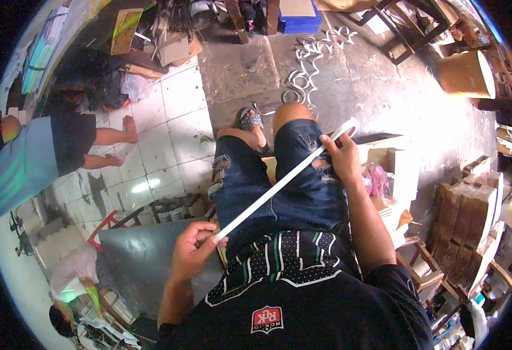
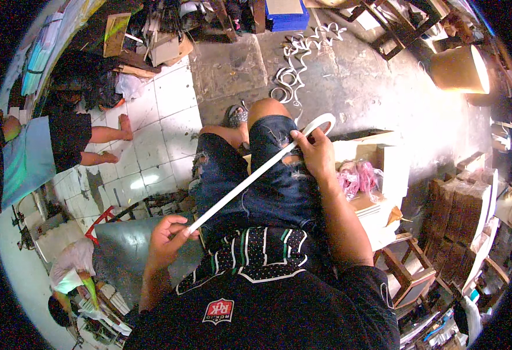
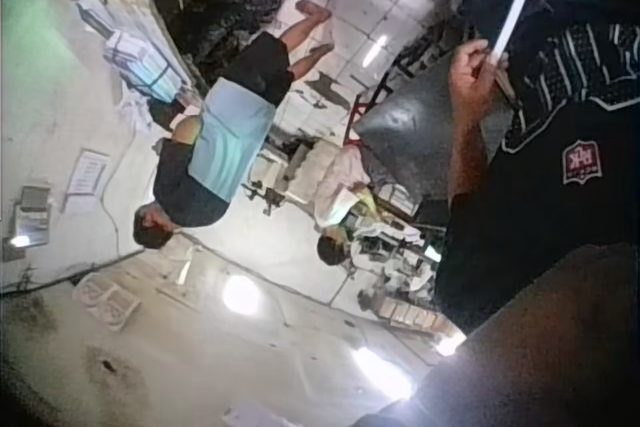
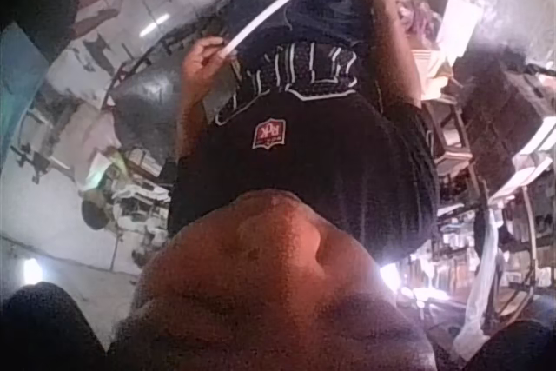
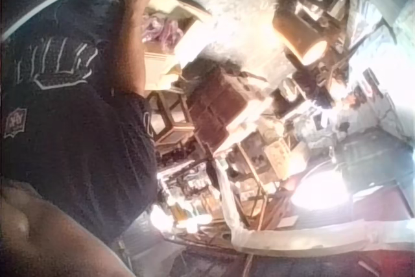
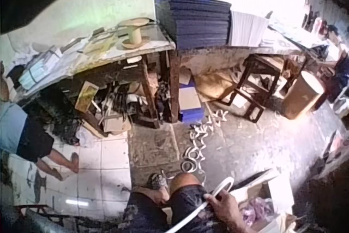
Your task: The person unwinds a long white ribbon from a large wooden spool by hand and then wraps the ribbon around a smaller white core.
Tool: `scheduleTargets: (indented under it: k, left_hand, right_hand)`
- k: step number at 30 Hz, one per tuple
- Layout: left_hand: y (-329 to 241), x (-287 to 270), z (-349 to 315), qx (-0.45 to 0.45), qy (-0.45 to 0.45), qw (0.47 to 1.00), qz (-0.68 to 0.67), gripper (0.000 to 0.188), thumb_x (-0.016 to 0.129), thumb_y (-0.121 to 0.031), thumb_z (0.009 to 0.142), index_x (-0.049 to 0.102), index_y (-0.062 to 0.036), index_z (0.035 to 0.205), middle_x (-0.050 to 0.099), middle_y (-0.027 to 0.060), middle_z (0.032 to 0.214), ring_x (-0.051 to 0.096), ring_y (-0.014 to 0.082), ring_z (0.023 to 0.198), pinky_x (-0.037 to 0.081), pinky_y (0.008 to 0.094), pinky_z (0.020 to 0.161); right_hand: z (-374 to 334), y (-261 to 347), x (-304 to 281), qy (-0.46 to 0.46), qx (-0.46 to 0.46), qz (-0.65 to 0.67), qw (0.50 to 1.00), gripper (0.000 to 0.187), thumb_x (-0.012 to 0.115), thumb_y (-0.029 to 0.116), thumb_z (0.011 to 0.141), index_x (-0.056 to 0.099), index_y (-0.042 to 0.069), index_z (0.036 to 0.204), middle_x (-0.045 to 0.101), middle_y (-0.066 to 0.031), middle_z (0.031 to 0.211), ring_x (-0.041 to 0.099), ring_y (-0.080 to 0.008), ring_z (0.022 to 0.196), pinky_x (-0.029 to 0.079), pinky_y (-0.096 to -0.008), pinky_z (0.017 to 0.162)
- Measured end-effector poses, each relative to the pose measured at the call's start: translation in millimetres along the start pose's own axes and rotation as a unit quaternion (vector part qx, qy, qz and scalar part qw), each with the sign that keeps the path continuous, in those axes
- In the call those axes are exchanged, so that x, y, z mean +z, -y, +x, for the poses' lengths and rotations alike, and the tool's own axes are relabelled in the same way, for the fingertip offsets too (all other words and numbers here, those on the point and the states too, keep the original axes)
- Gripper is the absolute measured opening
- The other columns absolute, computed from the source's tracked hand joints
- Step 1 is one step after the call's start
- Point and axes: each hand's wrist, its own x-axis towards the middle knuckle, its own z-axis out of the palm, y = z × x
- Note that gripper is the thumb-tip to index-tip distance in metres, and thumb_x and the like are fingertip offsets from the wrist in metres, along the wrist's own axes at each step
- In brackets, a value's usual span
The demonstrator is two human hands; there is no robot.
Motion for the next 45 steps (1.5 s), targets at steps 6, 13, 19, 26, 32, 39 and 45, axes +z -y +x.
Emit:
scheduleTargets:
  k: [6, 13, 19, 26, 32, 39, 45]
  left_hand:
    - [2, -2, 1, 0.003, 0.003, 1.0, 0.005, 0.025, 0.057, -0.005, 0.092, 0.048, 0.0013, 0.114, 0.068, 0.0181, 0.096, 0.068, 0.0226, 0.089, 0.054, 0.0349, 0.081]
    - [-3, -1, 1, 0.002, 0.0, 1.0, 0.017, 0.025, 0.059, -0.008, 0.091, 0.049, -0.0004, 0.113, 0.069, 0.0183, 0.095, 0.068, 0.0233, 0.088, 0.054, 0.0356, 0.08]
    - [-4, -4, -1, 0.004, -0.014, 0.999, 0.031, 0.025, 0.059, -0.009, 0.091, 0.049, -0.0004, 0.112, 0.069, 0.0181, 0.094, 0.068, 0.0235, 0.085, 0.054, 0.0352, 0.079]
    - [-5, -11, -12, 0.002, -0.03, 0.998, 0.048, 0.025, 0.06, -0.007, 0.09, 0.048, 0.0007, 0.111, 0.069, 0.018, 0.092, 0.069, 0.0236, 0.085, 0.054, 0.035, 0.077]
    - [-13, -20, -30, -0.039, -0.059, 0.997, 0.039, 0.025, 0.058, -0.003, 0.09, 0.048, 0.0019, 0.113, 0.069, 0.0173, 0.094, 0.068, 0.0218, 0.085, 0.054, 0.034, 0.08]
    - [-22, -40, -58, -0.062, -0.124, 0.988, 0.069, 0.03, 0.06, -0.003, 0.089, 0.048, -0.0006, 0.117, 0.069, 0.0156, 0.09, 0.067, 0.0209, 0.083, 0.053, 0.0336, 0.077]
    - [-26, -47, -76, -0.053, -0.141, 0.987, 0.051, 0.035, 0.062, -0.002, 0.088, 0.047, -0.0014, 0.12, 0.069, 0.0156, 0.088, 0.067, 0.0212, 0.082, 0.053, 0.0339, 0.076]
  right_hand:
    - [-8, 26, -6, 0.01, 0.001, 0.025, 1.0, 0.037, 0.07, 0.035, 0.085, 0.063, -0.001, 0.084, 0.064, -0.013, 0.068, 0.06, -0.0201, 0.061, 0.047, -0.0352, 0.059]
    - [-11, 39, -4, -0.004, 0.009, -0.073, 0.997, 0.037, 0.069, 0.037, 0.085, 0.065, 0.0, 0.089, 0.066, -0.0138, 0.07, 0.064, -0.0235, 0.063, 0.048, -0.0355, 0.06]
    - [-16, 38, -2, -0.029, -0.019, -0.084, 0.996, 0.033, 0.071, 0.033, 0.083, 0.065, 0.001, 0.089, 0.067, -0.0148, 0.071, 0.066, -0.0254, 0.065, 0.049, -0.036, 0.06]
    - [-16, 34, 1, -0.001, -0.002, -0.031, 1.0, 0.031, 0.067, 0.027, 0.089, 0.063, -0.003, 0.094, 0.066, -0.0119, 0.074, 0.063, -0.017, 0.067, 0.05, -0.0319, 0.062]
    - [-9, 22, -1, 0.04, 0.028, 0.19, 0.981, 0.03, 0.068, 0.028, 0.089, 0.062, -0.002, 0.091, 0.066, -0.0079, 0.078, 0.063, -0.0152, 0.067, 0.048, -0.0292, 0.058]
    - [-12, 54, -17, 0.099, 0.073, 0.204, 0.971, 0.031, 0.069, 0.027, 0.088, 0.062, -0.003, 0.091, 0.064, -0.0068, 0.078, 0.06, -0.0128, 0.07, 0.049, -0.026, 0.063]
    - [-7, 55, -20, 0.083, 0.044, 0.138, 0.986, 0.033, 0.07, 0.029, 0.087, 0.062, -0.003, 0.09, 0.064, -0.0081, 0.076, 0.06, -0.0136, 0.066, 0.049, -0.0297, 0.06]
